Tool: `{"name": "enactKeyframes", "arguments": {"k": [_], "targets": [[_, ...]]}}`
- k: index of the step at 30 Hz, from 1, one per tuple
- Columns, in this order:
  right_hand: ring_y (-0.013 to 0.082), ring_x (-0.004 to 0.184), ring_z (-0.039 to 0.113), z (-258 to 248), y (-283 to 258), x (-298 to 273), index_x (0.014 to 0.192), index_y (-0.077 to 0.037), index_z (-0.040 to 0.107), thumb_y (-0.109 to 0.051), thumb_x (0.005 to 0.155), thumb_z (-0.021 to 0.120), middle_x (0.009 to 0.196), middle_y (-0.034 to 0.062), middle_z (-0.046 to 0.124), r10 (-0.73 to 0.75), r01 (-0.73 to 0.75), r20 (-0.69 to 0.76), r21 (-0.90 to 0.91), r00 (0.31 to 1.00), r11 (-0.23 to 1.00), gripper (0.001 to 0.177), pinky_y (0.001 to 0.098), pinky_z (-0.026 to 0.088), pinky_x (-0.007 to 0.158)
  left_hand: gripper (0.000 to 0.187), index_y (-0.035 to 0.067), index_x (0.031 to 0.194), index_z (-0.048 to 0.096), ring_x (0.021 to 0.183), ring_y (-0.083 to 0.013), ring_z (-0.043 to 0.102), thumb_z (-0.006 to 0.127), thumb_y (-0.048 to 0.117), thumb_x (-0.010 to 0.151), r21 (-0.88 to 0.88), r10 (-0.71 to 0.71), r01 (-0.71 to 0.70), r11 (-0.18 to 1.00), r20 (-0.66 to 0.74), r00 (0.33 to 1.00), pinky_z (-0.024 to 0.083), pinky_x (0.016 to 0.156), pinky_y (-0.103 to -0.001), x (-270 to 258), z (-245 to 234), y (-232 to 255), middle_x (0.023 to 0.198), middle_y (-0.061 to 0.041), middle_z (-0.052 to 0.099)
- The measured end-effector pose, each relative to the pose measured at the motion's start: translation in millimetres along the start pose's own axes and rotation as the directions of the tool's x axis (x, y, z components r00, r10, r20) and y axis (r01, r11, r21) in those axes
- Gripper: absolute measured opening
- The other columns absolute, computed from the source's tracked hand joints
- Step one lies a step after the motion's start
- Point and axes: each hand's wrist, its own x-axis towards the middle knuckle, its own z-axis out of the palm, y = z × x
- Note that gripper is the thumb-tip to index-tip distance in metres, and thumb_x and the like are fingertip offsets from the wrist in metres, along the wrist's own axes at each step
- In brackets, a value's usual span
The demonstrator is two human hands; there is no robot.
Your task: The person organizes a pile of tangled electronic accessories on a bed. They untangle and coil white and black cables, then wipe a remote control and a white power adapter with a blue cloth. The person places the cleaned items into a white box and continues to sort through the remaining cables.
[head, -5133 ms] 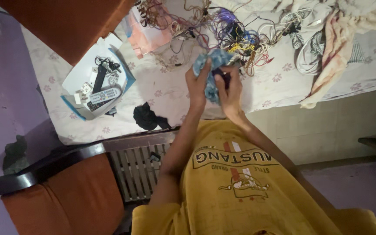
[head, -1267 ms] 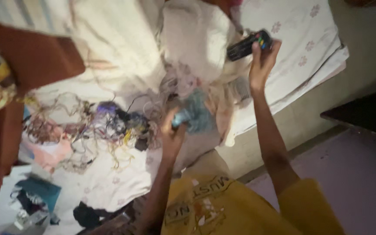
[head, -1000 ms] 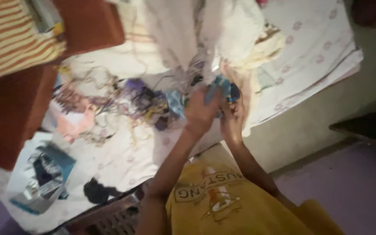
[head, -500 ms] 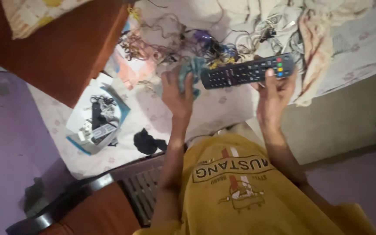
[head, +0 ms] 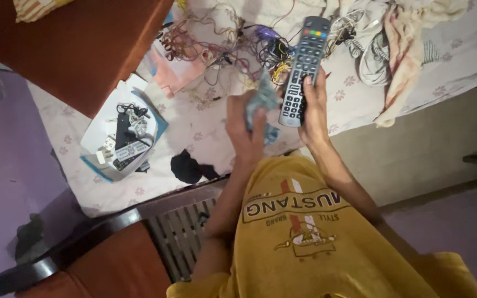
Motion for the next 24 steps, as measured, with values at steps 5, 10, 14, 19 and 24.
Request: {"name": "enactKeyframes", "arguments": {"k": [5,10,14,19,24], "targets": [[0.0191,0.105,0.064,-17,26,-18,0.165,-0.006,0.037,-0.045,0.116,0.041,0.129,0.0122,0.065,0.056,-0.034,0.068,-0.295,0.996,0.955,0.062,0.0312,0.056,0.087,0.03,0.01,0.122,0.065,0.091,-0.0295,0.068,0.07,0.015,0.092,0.558,0.324,-0.289,0.778,0.036,0.945,0.054,0.07,-0.041,32,51,-50,0.125,-0.017,0.065],[0.0268,0.077,0.065,-39,51,-41,0.166,-0.009,0.031,-0.052,0.109,0.04,0.109,0.0186,0.067,0.232,-0.202,0.064,-0.308,0.97,0.93,0.072,0.037,0.055,0.063,0.048,0.011,0.129,0.061,0.108,-0.0335,0.065,0.071,0.012,0.082,0.598,0.315,-0.295,0.746,0.074,0.946,0.057,0.086,-0.044,83,42,-90,0.127,-0.01,0.06],[0.0106,0.122,0.069,-80,65,-12,0.163,0.009,0.039,-0.056,0.12,0.033,0.134,0.0072,0.064,0.149,-0.141,-0.151,0.062,0.977,0.988,0.078,0.0231,0.056,0.107,0.043,0.011,0.127,0.063,0.098,-0.0317,0.067,0.074,0.012,0.085,0.554,0.264,-0.392,0.734,0.3,0.917,0.054,0.075,-0.045,-8,70,-66,0.124,-0.016,0.06],[0.0225,0.073,0.067,-41,32,-40,0.165,-0.014,0.036,-0.05,0.11,0.043,0.102,0.0125,0.07,0.19,-0.185,0.099,-0.059,0.977,0.981,0.066,0.0333,0.056,0.059,0.038,0.012,0.131,0.06,0.097,-0.0342,0.07,0.071,0.017,0.094,0.597,0.423,-0.367,0.714,0.051,0.905,0.057,0.077,-0.04,77,55,-83,0.129,-0.016,0.059],[0.0274,0.1,0.072,5,-6,-38,0.165,-0.012,0.033,0.001,0.092,0.072,0.122,0.0171,0.071,-0.131,0.262,0.234,-0.719,0.963,0.644,0.084,0.0371,0.058,0.084,0.03,0.012,0.128,0.064,0.097,-0.0319,0.071,0.073,0.021,0.101,0.404,0.216,-0.156,0.901,-0.108,0.97,0.058,0.076,-0.037,99,21,-81,0.125,-0.014,0.063]]}}
